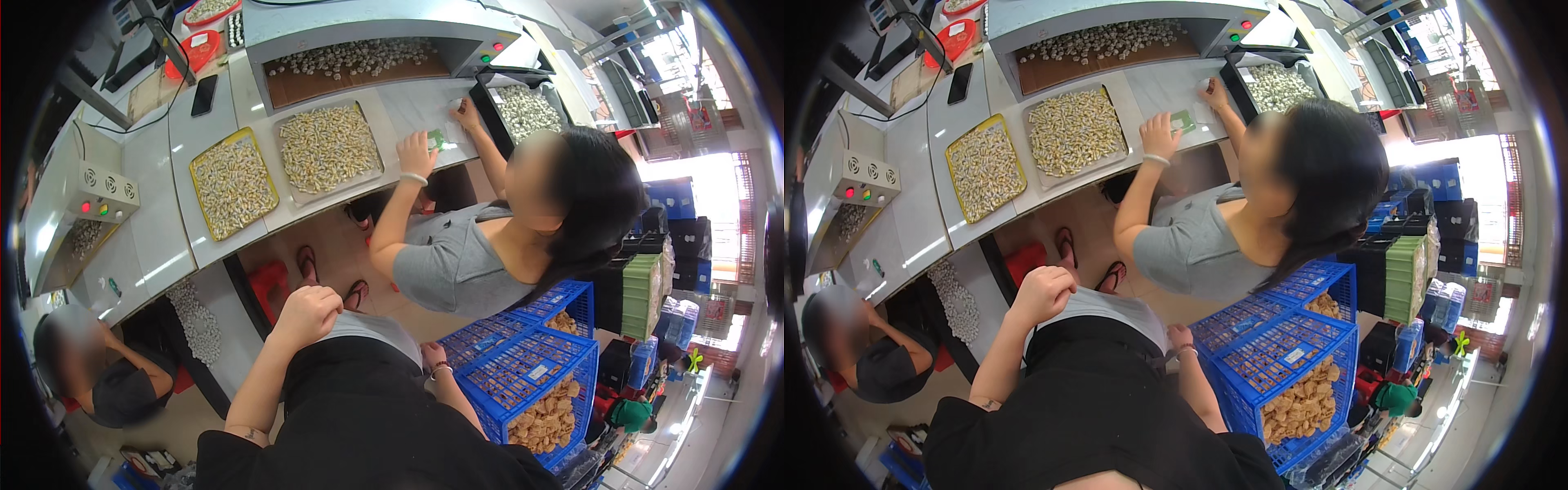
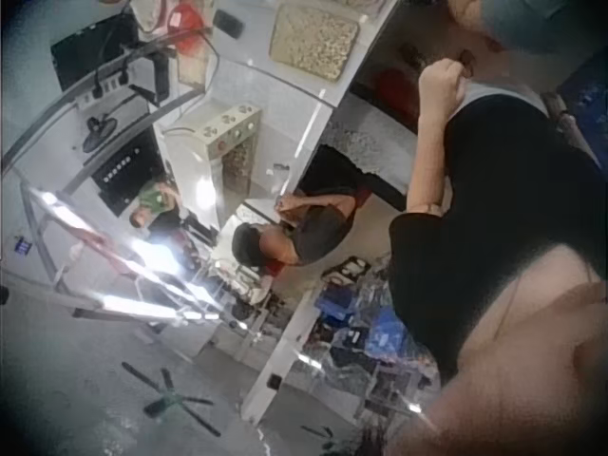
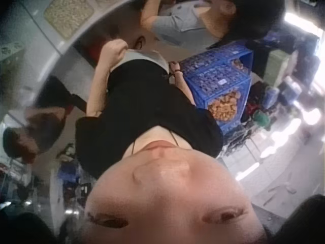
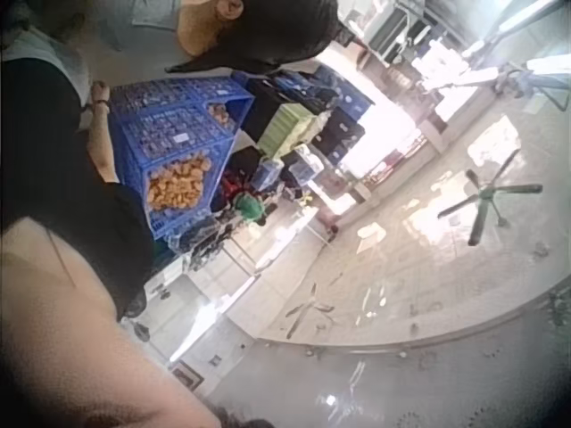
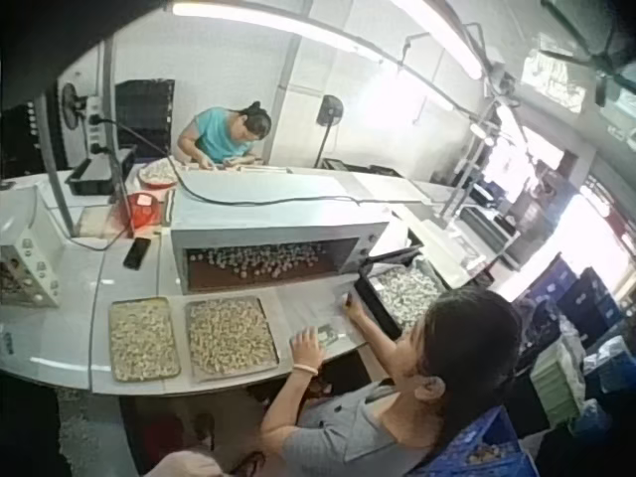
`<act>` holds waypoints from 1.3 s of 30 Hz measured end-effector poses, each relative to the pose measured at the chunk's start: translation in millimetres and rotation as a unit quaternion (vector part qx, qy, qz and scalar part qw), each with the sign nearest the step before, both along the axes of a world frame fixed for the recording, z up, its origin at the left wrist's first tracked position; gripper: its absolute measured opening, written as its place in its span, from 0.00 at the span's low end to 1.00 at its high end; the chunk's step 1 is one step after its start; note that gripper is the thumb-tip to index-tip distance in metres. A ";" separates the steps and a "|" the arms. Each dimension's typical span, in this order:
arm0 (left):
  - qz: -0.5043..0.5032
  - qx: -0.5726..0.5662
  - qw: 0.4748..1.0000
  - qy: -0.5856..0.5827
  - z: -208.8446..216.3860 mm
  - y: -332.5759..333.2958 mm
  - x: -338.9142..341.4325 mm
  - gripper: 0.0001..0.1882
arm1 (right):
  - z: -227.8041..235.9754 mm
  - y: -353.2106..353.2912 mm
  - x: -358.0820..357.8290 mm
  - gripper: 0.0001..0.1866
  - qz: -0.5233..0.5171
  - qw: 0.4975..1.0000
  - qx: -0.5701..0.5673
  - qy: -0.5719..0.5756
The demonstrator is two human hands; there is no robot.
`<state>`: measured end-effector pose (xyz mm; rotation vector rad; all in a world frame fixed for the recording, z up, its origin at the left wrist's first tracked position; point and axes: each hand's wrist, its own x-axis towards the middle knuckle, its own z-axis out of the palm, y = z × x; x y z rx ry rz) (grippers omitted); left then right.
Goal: Inspecting and assembling small electronic or mechanical components in a factory setting.
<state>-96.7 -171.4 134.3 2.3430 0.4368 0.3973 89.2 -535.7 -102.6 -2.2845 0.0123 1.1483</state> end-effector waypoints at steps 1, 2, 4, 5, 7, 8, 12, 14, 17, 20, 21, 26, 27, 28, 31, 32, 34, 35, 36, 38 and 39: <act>0.006 -0.003 1.000 0.016 -2.0 -4.4 -1.4 0.01 | -1.2 -12.6 -1.7 0.13 -0.014 0.999 -0.044 0.028; 0.009 -0.004 1.000 0.020 -3.3 -7.7 -2.8 0.01 | -3.2 -22.2 -3.7 0.14 -0.031 0.991 -0.114 0.065; 0.003 0.000 0.999 0.040 -4.1 -10.6 -5.8 0.01 | -5.1 -39.9 -8.1 0.15 0.027 0.990 -0.129 0.057; 0.009 0.001 0.999 0.041 -3.6 -10.3 -7.0 0.01 | -9.4 -41.7 -7.1 0.16 0.084 0.981 -0.169 0.045; -0.012 0.004 0.999 0.029 -3.0 -8.7 -7.3 0.01 | -19.9 -40.8 -7.3 0.18 0.109 0.982 -0.151 0.020; -0.004 0.003 1.000 0.029 -2.8 -7.5 -6.2 0.01 | -25.3 -38.1 -7.2 0.20 0.134 0.981 -0.141 -0.008; -0.031 0.013 0.998 0.057 -3.8 -1.4 3.4 0.01 | -39.4 -14.0 3.5 0.21 0.237 0.971 -0.030 -0.009; -0.046 0.019 0.997 0.061 -4.4 0.0 10.0 0.02 | -35.8 -3.3 6.1 0.21 0.196 0.980 -0.023 0.007; -0.059 0.022 0.997 0.052 -5.3 0.0 18.8 0.02 | -26.8 8.7 3.0 0.20 0.105 0.994 -0.002 0.030; -0.067 0.014 0.997 0.046 -5.2 2.3 22.0 0.02 | -21.4 17.0 0.2 0.21 0.060 0.997 0.015 0.043; -0.066 0.012 0.997 0.047 -5.2 3.3 22.1 0.02 | -20.4 18.3 -1.1 0.24 0.047 0.997 -0.005 0.056; -0.055 0.008 0.997 0.052 -7.8 10.6 20.4 0.02 | -20.2 21.0 -2.0 0.23 0.075 0.996 -0.015 0.036; -0.050 0.009 0.997 0.053 -8.7 12.1 20.1 0.02 | -20.6 20.2 -1.7 0.23 0.067 0.997 -0.021 0.043; -0.046 0.010 0.997 0.053 -9.4 13.4 19.9 0.02 | -21.5 19.3 -1.3 0.23 0.068 0.996 -0.023 0.044; -0.039 0.007 0.998 0.056 -10.7 15.1 19.5 0.02 | -27.2 15.3 2.1 0.22 0.084 0.996 -0.008 0.037; -0.036 0.006 0.998 0.057 -10.6 14.9 19.5 0.02 | -29.9 13.9 3.4 0.22 0.098 0.995 -0.009 0.035; -0.029 0.002 0.998 0.061 -10.0 13.5 19.6 0.02 | -35.3 12.0 5.4 0.22 0.113 0.993 -0.009 0.033; -0.026 0.003 0.998 0.056 -9.9 12.4 19.7 0.02 | -37.0 11.2 6.0 0.22 0.110 0.993 -0.004 0.036; -0.025 0.004 0.998 0.051 -10.1 10.6 20.0 0.02 | -37.5 10.3 6.5 0.22 0.096 0.994 -0.025 0.049; -0.021 0.002 0.999 0.049 -12.5 6.3 19.7 0.02 | -35.4 9.7 6.6 0.22 0.100 0.993 0.001 0.054; -0.021 -0.011 0.998 0.058 -15.6 4.0 19.4 0.01 | -32.4 9.3 7.0 0.22 0.092 0.993 0.003 0.068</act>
